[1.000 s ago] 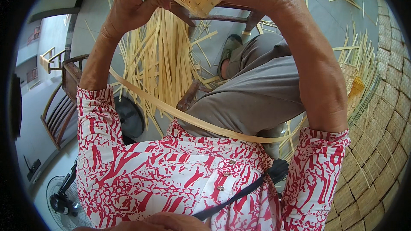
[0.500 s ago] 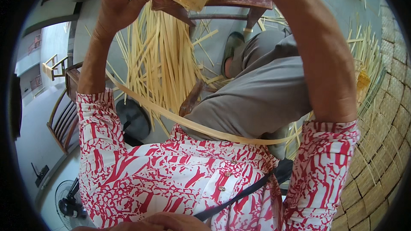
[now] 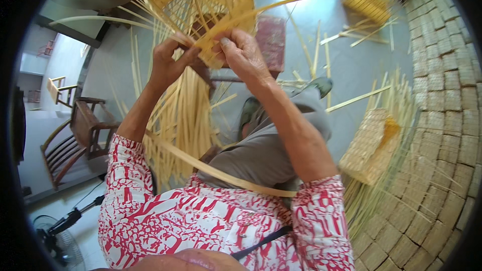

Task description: The person weaves a basket by hand, interlacing thin bamboo strips through a pre-formed frame. They repeatedly pull strips through the structure and adjust the weave to maintain tension and alignment.

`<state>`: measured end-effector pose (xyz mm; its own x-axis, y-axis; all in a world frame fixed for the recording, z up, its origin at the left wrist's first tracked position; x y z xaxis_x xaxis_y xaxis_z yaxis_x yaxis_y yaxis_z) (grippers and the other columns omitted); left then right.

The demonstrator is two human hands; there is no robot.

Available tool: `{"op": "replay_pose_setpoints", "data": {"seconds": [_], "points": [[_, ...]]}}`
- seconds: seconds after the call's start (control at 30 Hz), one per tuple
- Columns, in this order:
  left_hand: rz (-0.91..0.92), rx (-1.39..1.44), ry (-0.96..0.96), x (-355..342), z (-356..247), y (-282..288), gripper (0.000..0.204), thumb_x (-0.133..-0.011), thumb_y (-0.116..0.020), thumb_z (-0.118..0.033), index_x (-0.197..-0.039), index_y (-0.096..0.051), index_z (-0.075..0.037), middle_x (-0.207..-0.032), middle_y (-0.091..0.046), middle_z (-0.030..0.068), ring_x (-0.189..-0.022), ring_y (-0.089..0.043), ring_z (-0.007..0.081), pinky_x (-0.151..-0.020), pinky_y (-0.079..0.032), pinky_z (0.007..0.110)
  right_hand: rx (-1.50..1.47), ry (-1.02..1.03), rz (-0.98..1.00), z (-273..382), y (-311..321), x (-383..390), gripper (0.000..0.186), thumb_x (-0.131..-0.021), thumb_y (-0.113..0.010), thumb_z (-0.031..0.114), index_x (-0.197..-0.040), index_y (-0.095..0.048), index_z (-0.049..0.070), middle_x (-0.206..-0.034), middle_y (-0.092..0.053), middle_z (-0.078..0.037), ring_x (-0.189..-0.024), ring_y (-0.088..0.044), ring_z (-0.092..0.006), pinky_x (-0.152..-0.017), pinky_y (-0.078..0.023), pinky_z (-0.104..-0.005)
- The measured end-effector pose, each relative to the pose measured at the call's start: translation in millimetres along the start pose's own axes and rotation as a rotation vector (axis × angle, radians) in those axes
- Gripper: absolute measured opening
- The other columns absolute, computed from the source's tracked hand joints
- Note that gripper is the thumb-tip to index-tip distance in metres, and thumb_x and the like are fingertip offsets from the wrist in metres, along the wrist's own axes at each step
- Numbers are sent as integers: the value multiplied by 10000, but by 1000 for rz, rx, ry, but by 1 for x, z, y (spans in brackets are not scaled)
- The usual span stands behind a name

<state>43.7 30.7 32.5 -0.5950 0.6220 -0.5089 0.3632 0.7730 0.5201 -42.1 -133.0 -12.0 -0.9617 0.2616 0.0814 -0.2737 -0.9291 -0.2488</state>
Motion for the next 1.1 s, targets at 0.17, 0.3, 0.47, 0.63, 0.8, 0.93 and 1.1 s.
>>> {"op": "replay_pose_setpoints", "data": {"seconds": [0.17,0.3,0.47,0.63,0.8,0.93,1.1], "points": [[33,34,-73,-7,-3,-1,118,-870,-760,-62,-894,-649,-29,-819,-653,52,-721,-639,121,-628,-513,267,-701,-45,-178,11,28,-23,237,-1056,-485,181,-1241,-541,44,-985,-699,-115,-837,-691,-193,-768,-597,-361],[37,148,-14,-8,-2,-2,172,-856,-800,-109,-880,-651,-26,-838,-656,34,-713,-611,102,-631,-506,258,-819,-38,171,6,22,-32,245,-1063,-511,226,-1230,-559,52,-990,-717,-122,-853,-713,-194,-723,-609,-322],[41,181,-12,-5,-1,0,198,-850,-815,-137,-880,-657,-21,-813,-627,19,-701,-594,84,-638,-493,244,-250,194,252,53,-18,-12,334,-969,-689,254,-1223,-664,38,-1106,-698,-102,-919,-681,-149,-799,-573,-261],[8,151,-93,-8,-3,-2,199,-842,-820,-137,-883,-660,-24,-815,-633,27,-702,-606,89,-640,-502,248,193,331,297,50,-30,-1,281,-935,-737,264,-1093,-690,37,-1008,-628,-37,-893,-582,-99,-778,-486,-249],[15,104,-62,-3,-5,1,194,-831,-824,-123,-881,-661,-30,-831,-653,31,-698,-626,109,-634,-512,258,61,362,-42,49,-14,-5,304,-1019,-594,301,-1053,-658,6,-879,-608,-24,-814,-547,-91,-697,-446,-249],[7,113,-41,-4,-1,-3,186,-828,-823,-111,-883,-663,-35,-835,-663,32,-695,-631,118,-638,-516,262,206,438,-112,62,-9,-9,274,-1025,-537,240,-1138,-595,-3,-1014,-611,-57,-896,-565,-125,-811,-483,-291],[36,174,63,2,3,-1,157,-850,-807,-100,-920,-684,-30,-861,-664,26,-755,-624,91,-675,-492,244,216,391,-37,62,-3,-12,160,-973,-601,166,-970,-596,5,-958,-605,-53,-856,-548,-117,-776,-463,-282]]}}
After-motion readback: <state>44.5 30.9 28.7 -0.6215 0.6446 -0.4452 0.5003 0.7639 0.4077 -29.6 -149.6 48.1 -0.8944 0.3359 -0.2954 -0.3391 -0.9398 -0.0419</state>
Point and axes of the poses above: each hand's wrist, its own x-axis away from the middle knuckle, its own y-axis out of the back of the hand, z = x × y, the point moved 6 cm from there along -x, towards the middle knuckle
